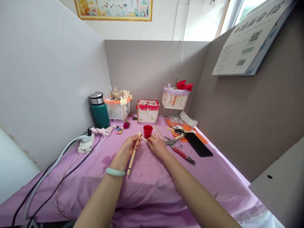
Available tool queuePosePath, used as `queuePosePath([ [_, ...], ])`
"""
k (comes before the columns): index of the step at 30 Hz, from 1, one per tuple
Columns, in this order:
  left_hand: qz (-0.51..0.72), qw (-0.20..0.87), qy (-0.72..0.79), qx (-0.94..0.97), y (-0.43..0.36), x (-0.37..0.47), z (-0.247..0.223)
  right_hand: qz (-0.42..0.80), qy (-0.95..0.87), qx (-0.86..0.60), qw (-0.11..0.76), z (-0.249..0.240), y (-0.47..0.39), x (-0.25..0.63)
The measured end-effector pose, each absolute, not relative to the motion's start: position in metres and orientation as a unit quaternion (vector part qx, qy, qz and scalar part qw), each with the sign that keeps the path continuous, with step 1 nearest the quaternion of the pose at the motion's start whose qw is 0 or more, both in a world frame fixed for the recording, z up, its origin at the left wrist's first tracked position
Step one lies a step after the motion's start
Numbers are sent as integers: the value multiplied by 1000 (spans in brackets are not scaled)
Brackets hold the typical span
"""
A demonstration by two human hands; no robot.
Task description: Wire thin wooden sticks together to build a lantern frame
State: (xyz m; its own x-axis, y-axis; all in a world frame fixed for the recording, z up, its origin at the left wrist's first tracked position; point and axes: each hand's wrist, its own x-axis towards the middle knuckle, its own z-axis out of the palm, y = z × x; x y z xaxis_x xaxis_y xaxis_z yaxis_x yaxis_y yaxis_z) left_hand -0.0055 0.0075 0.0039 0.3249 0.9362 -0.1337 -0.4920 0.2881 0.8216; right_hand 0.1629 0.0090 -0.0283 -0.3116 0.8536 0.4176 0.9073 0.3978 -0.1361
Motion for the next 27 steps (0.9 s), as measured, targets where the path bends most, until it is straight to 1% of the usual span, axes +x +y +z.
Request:
queuePosePath([
  [4,475,729,340,358,10,-4,0,-126,-842,-505,146,-27,12,149],
  [6,472,722,354,362,11,-3,-1,-143,-843,-500,138,-28,13,143],
  [12,478,706,364,376,11,-2,-1,-130,-813,-535,191,-30,11,151],
  [18,474,702,371,382,10,0,-2,-151,-834,-509,147,-29,10,152],
  [23,481,707,367,366,12,-5,-2,-146,-830,-518,144,-33,14,144],
  [25,508,702,351,354,13,-11,0,-130,-825,-528,158,-35,16,145],
  [27,543,693,340,330,13,-16,3,-98,-813,-535,207,-37,17,148],
])
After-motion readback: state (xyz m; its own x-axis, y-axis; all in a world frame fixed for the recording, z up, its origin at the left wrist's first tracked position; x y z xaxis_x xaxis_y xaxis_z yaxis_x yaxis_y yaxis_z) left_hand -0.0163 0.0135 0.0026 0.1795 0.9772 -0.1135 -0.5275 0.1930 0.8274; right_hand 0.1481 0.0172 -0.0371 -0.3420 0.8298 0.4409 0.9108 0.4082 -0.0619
